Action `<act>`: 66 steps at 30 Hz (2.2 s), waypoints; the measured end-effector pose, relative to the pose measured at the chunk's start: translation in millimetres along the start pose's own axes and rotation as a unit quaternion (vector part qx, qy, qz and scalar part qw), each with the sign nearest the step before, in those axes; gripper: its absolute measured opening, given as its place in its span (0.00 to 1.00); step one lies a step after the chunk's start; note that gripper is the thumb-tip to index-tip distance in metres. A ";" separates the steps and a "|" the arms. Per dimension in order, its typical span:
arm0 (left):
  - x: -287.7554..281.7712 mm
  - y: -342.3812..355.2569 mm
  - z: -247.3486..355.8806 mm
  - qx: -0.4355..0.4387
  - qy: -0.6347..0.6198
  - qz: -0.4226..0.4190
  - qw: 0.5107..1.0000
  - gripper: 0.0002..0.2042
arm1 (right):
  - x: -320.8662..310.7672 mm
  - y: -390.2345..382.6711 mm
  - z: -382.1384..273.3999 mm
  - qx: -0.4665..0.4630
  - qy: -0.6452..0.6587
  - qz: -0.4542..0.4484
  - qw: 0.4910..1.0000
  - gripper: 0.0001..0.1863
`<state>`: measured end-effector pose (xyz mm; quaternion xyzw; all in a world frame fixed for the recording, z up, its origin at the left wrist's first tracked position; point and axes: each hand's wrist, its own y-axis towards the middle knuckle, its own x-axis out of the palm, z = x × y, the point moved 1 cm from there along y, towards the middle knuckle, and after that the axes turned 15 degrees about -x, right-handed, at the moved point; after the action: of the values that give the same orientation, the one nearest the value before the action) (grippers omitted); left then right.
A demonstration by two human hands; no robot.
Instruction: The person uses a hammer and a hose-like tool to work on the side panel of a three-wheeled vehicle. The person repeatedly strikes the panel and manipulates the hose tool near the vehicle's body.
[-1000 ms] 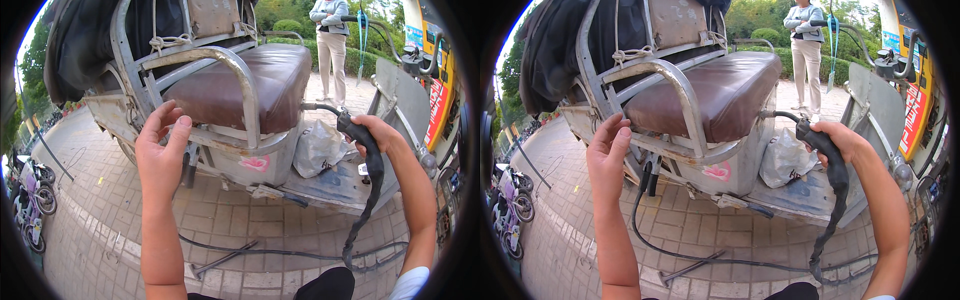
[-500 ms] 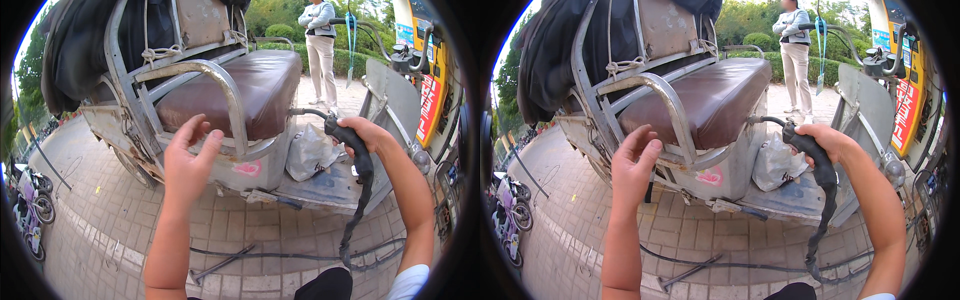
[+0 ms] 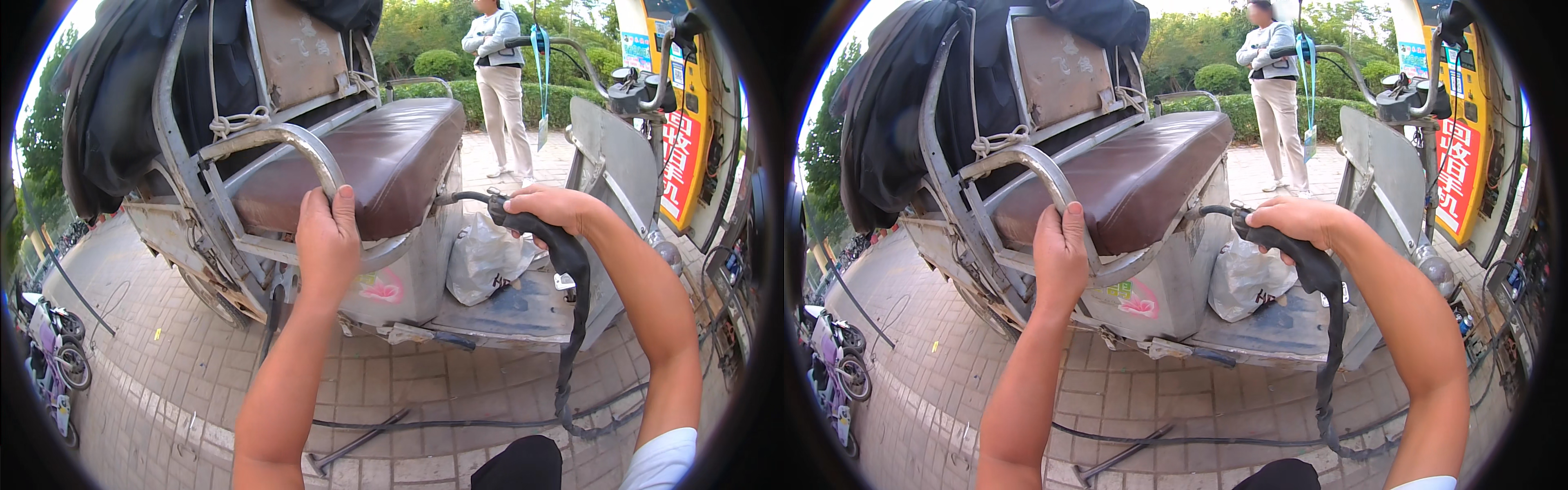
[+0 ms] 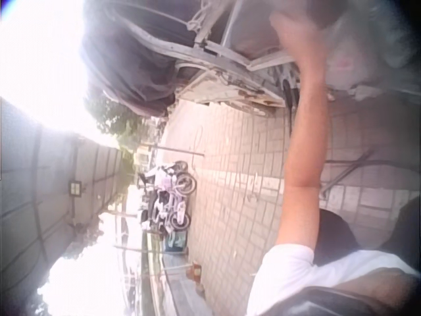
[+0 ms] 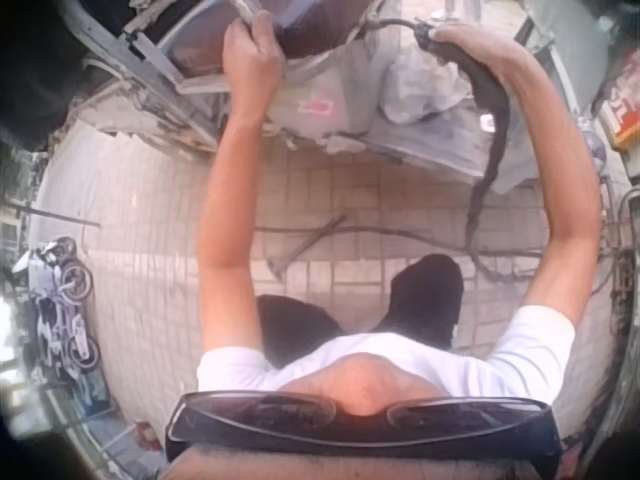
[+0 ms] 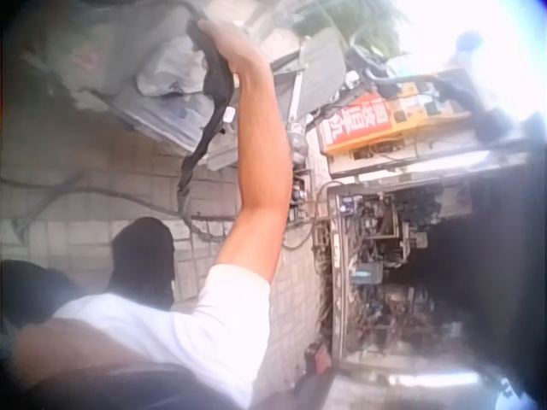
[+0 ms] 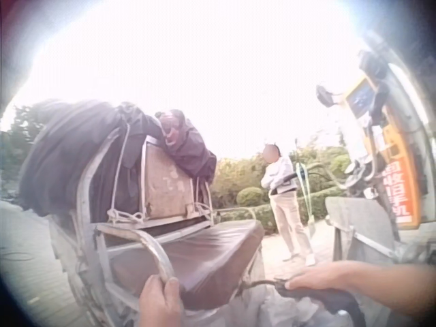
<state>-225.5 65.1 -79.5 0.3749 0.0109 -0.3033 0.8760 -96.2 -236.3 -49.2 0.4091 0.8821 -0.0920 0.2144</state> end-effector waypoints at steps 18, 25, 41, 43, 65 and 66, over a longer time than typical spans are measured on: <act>-6.7 15.5 10.5 -0.008 0.014 -0.026 1.000 0.21 | -5.0 23.5 -56.7 0.061 -0.159 -0.060 0.984 0.16; -7.9 10.6 6.5 -0.020 -0.010 -0.038 0.999 0.21 | -3.7 24.6 -57.3 0.065 -0.153 -0.060 0.984 0.17; -27.6 -8.2 -16.0 0.013 -0.059 -0.019 0.998 0.19 | -0.6 40.0 -54.6 0.062 -0.113 -0.073 0.989 0.17; -40.0 -31.5 -27.0 0.052 -0.053 0.015 0.997 0.20 | 1.3 43.1 -55.7 0.054 -0.105 -0.073 0.990 0.17; -119.9 -80.6 -260.2 -0.307 0.214 -0.034 0.927 0.38 | -3.2 26.8 -61.2 0.092 -0.119 -0.034 0.988 0.15; -123.5 -78.7 -266.3 -0.300 0.212 -0.038 0.929 0.38 | -1.7 30.5 -60.5 0.088 -0.120 -0.039 0.988 0.15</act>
<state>-313.3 264.3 -291.6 0.1495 0.3014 -0.2322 0.9126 -90.3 -197.2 5.9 0.3781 0.8537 -0.2257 0.2779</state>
